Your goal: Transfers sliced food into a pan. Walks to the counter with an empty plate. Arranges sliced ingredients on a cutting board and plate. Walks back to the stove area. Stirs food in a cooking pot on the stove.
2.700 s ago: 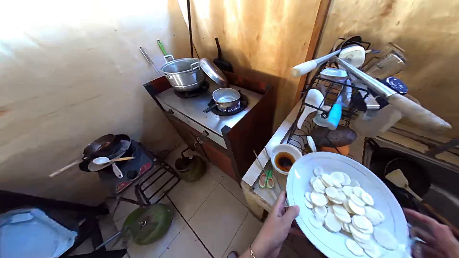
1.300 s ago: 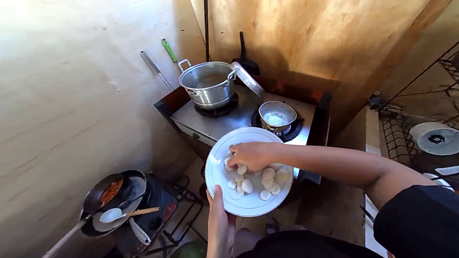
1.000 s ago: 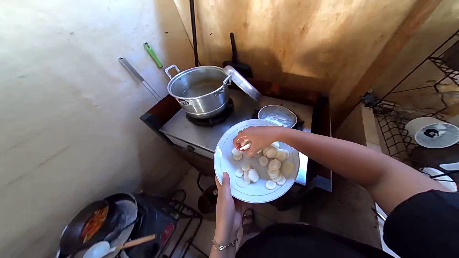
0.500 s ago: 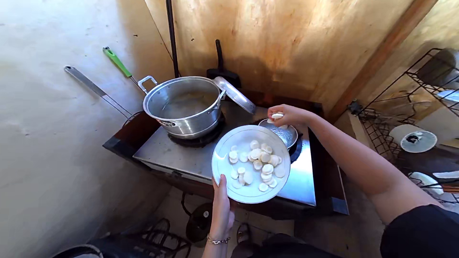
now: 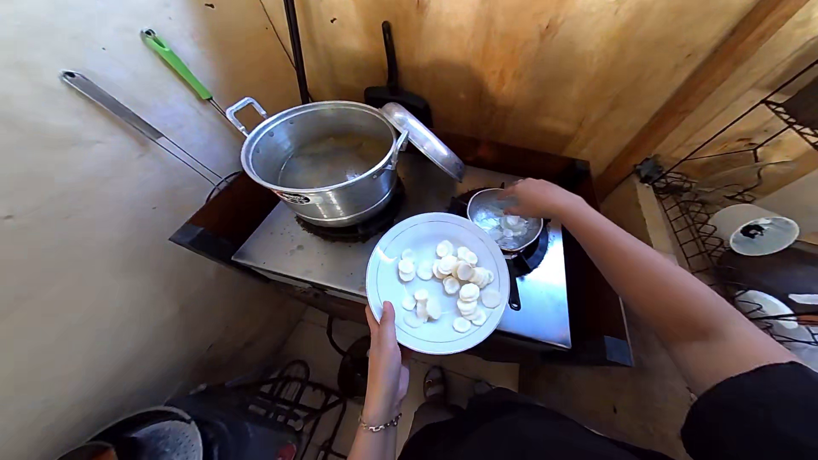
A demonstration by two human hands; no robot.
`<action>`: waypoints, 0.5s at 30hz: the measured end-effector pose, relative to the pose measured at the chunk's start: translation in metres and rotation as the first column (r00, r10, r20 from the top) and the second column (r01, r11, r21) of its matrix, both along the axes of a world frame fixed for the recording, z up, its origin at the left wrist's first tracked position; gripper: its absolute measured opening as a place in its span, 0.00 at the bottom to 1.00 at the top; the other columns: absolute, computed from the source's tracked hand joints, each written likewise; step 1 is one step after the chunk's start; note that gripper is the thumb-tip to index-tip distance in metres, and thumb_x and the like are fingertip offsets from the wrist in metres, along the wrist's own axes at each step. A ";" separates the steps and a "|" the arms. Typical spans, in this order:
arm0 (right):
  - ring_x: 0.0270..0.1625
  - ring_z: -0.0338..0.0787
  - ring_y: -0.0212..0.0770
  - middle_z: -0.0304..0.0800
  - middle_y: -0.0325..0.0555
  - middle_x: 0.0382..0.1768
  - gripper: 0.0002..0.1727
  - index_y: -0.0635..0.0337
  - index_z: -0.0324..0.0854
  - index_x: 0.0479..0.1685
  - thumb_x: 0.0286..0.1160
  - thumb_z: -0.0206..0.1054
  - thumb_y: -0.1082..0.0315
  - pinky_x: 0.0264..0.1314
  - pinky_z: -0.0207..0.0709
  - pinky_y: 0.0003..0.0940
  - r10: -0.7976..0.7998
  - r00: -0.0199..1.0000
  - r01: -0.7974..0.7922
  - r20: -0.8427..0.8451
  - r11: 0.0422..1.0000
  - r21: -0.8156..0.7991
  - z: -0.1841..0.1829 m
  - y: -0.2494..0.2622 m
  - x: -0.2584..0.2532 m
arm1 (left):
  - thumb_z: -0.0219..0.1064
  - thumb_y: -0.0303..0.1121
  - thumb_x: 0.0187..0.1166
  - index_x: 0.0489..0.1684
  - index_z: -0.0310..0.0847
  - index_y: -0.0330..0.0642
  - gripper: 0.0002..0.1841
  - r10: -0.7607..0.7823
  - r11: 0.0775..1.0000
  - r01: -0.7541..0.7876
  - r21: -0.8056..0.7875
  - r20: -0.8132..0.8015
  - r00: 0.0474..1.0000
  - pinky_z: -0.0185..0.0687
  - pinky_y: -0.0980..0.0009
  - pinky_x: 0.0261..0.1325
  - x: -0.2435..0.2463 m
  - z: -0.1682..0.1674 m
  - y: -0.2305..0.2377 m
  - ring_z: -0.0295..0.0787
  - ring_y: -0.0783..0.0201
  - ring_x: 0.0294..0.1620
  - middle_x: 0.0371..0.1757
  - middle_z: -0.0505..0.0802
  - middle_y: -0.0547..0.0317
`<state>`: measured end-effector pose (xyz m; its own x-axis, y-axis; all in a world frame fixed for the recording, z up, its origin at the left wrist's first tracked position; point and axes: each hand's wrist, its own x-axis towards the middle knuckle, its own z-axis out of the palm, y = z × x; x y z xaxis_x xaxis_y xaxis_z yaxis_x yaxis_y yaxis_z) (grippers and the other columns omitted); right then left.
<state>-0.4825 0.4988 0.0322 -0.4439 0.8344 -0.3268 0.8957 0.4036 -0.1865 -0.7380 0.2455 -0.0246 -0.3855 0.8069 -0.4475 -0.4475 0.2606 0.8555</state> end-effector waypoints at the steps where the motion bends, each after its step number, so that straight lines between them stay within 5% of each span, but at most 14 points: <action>1: 0.71 0.85 0.65 0.89 0.62 0.65 0.19 0.58 0.88 0.66 0.84 0.68 0.57 0.74 0.73 0.68 0.063 0.996 -0.060 -0.059 0.996 0.062 0.017 -0.012 -0.007 | 0.42 0.45 0.96 0.96 0.34 0.56 0.31 -0.002 1.000 0.002 0.000 0.004 1.000 0.90 0.63 0.59 0.001 0.001 -0.002 0.87 0.59 0.68 0.80 0.76 0.45; 4: 0.67 0.86 0.61 0.88 0.60 0.63 0.26 0.61 0.88 0.61 0.73 0.77 0.49 0.71 0.77 0.65 0.258 0.933 -0.252 -0.250 0.966 0.059 0.048 -0.066 -0.042 | 0.42 0.46 0.96 0.95 0.37 0.56 0.30 0.004 1.000 -0.004 0.004 0.010 1.000 0.92 0.62 0.56 0.004 0.007 -0.011 0.89 0.58 0.66 0.77 0.80 0.46; 8: 0.89 0.54 0.77 0.53 0.72 0.90 0.56 0.48 0.64 0.90 0.57 0.86 0.42 0.83 0.53 0.76 0.408 0.898 -0.439 -0.162 0.852 -0.286 0.040 -0.116 -0.076 | 0.40 0.44 0.96 0.95 0.38 0.53 0.29 -0.002 1.000 0.002 0.031 -0.006 1.000 0.91 0.65 0.58 0.009 0.014 -0.026 0.88 0.62 0.66 0.76 0.79 0.47; 10: 0.91 0.49 0.78 0.52 0.71 0.90 0.56 0.45 0.63 0.91 0.55 0.87 0.43 0.85 0.48 0.77 0.442 0.886 -0.463 -0.141 0.830 -0.312 0.034 -0.129 -0.076 | 0.40 0.44 0.96 0.94 0.42 0.52 0.28 0.048 0.998 -0.049 0.028 0.036 0.998 0.92 0.64 0.55 0.011 0.014 -0.034 0.90 0.61 0.62 0.73 0.82 0.48; 15: 0.83 0.62 0.79 0.60 0.73 0.86 0.40 0.47 0.72 0.85 0.70 0.79 0.52 0.78 0.62 0.72 0.486 0.831 -0.542 -0.271 0.817 -0.197 0.016 -0.153 -0.071 | 0.40 0.44 0.96 0.93 0.44 0.51 0.27 0.097 0.995 -0.097 0.005 0.067 0.993 0.93 0.66 0.50 0.016 0.016 -0.048 0.93 0.63 0.58 0.68 0.86 0.49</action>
